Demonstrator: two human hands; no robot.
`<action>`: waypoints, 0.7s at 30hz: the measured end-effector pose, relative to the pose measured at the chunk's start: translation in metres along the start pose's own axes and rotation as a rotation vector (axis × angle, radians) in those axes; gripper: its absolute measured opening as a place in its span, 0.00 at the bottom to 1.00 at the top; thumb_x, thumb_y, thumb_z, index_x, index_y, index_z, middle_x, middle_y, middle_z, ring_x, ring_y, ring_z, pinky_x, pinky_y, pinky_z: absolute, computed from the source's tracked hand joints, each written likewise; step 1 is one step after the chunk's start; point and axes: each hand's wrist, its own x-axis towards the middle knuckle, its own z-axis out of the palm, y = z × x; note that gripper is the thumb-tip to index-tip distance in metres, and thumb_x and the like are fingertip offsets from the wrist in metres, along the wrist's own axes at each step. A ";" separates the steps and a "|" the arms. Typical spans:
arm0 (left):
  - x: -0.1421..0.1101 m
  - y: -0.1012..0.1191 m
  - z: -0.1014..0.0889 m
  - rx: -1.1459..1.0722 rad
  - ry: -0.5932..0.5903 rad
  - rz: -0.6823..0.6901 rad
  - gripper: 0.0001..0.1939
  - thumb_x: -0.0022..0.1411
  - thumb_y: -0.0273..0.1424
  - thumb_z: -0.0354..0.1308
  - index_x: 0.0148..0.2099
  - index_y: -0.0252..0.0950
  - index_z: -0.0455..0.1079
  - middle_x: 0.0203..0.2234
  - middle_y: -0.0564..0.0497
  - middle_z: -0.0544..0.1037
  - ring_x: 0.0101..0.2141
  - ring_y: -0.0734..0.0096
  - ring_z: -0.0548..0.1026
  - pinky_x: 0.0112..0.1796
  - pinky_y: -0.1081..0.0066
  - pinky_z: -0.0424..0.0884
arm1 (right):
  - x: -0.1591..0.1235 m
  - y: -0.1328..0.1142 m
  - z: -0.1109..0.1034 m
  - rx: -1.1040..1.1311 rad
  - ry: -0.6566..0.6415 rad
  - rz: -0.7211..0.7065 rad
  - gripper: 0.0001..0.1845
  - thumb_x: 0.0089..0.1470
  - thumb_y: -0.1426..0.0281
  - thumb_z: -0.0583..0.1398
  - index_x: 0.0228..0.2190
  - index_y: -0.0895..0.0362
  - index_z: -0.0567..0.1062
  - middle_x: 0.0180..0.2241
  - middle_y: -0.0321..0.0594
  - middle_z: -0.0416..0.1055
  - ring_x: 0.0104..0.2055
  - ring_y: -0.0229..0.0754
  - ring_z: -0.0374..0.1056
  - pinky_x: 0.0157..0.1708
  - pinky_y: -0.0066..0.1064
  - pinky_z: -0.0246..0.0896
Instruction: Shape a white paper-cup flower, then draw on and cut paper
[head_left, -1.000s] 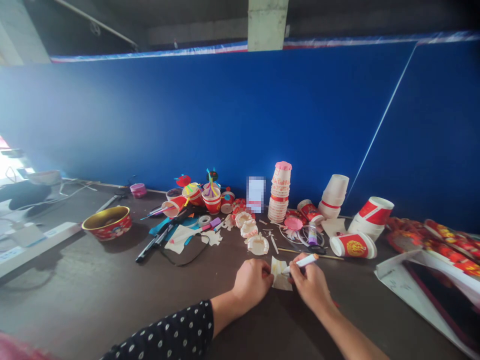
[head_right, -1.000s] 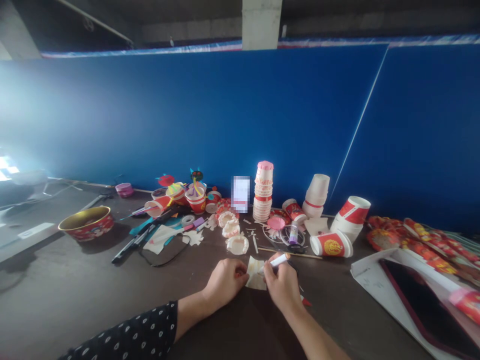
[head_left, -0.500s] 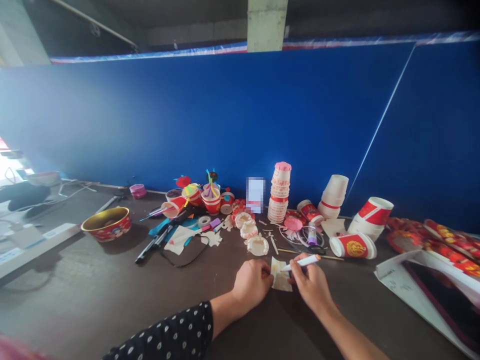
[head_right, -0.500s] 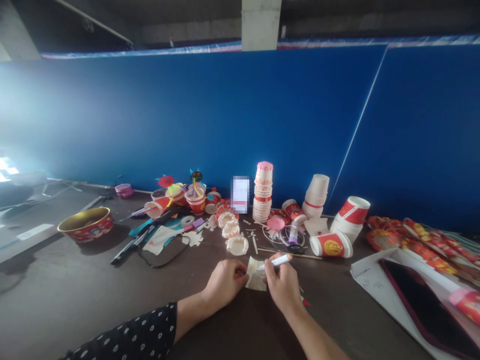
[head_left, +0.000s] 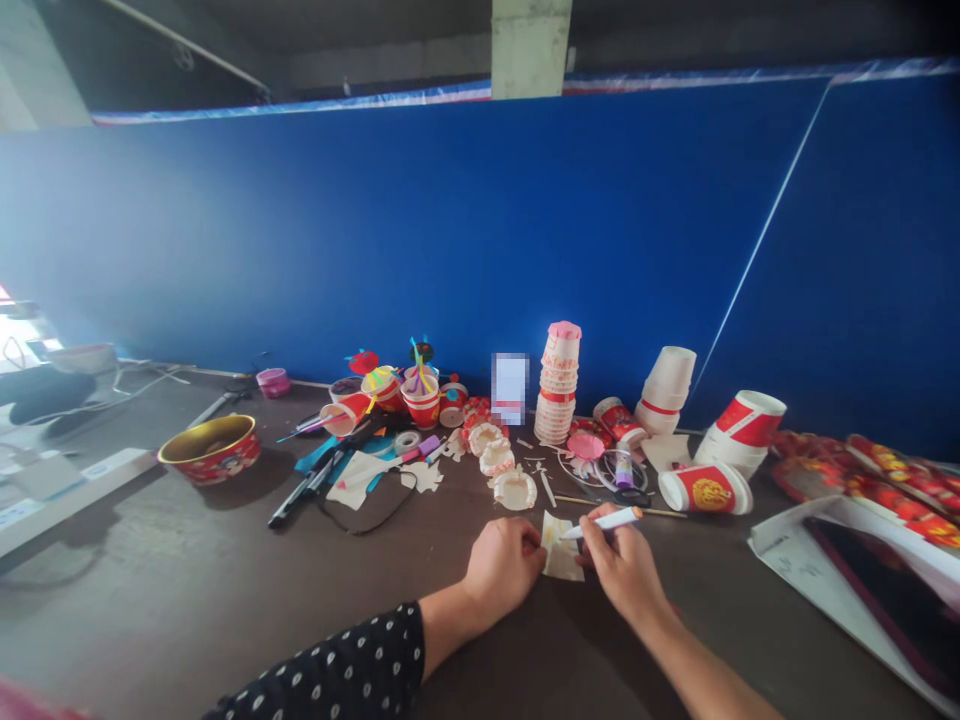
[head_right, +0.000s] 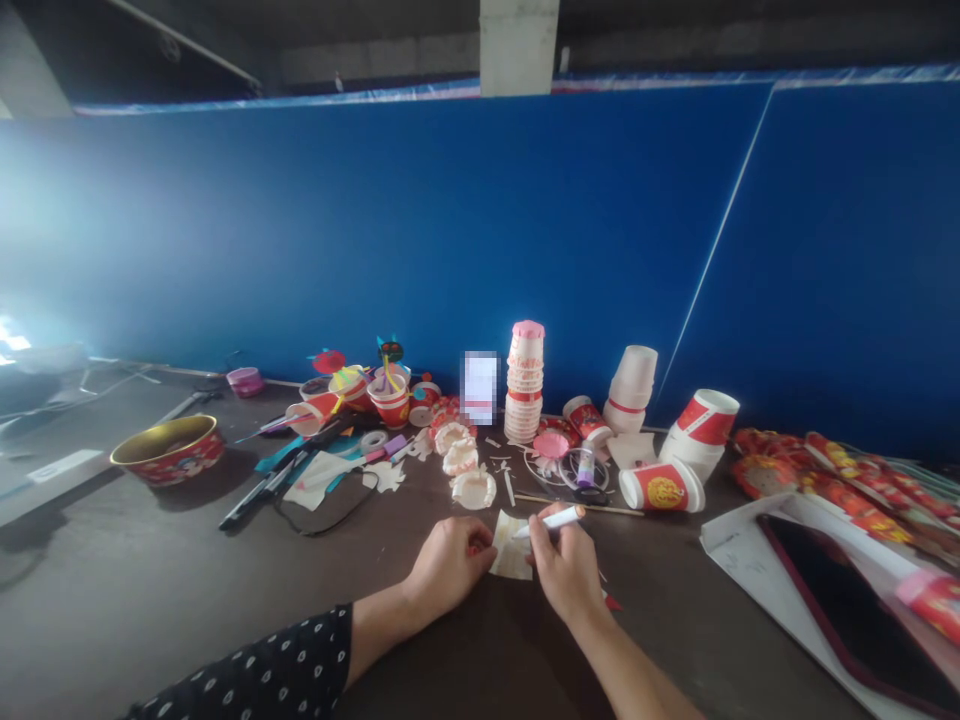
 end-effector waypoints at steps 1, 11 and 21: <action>0.000 0.000 0.000 0.000 0.000 0.001 0.10 0.49 0.31 0.51 0.33 0.35 0.71 0.26 0.51 0.75 0.28 0.72 0.71 0.28 0.76 0.61 | 0.000 0.000 0.000 0.000 0.007 -0.004 0.17 0.49 0.54 0.50 0.22 0.54 0.64 0.15 0.35 0.67 0.19 0.41 0.67 0.22 0.27 0.62; 0.000 0.000 0.000 -0.019 0.013 0.003 0.10 0.49 0.31 0.52 0.32 0.35 0.71 0.25 0.52 0.75 0.27 0.72 0.71 0.28 0.76 0.61 | 0.000 0.001 0.000 -0.023 0.002 -0.008 0.18 0.50 0.54 0.50 0.22 0.54 0.64 0.15 0.35 0.67 0.19 0.41 0.67 0.23 0.28 0.63; 0.000 0.000 0.000 -0.021 0.016 0.007 0.09 0.49 0.31 0.52 0.31 0.35 0.71 0.25 0.53 0.75 0.27 0.73 0.70 0.27 0.76 0.60 | 0.000 0.000 0.000 -0.015 0.001 0.001 0.19 0.49 0.51 0.49 0.22 0.54 0.63 0.16 0.35 0.67 0.20 0.41 0.67 0.24 0.28 0.63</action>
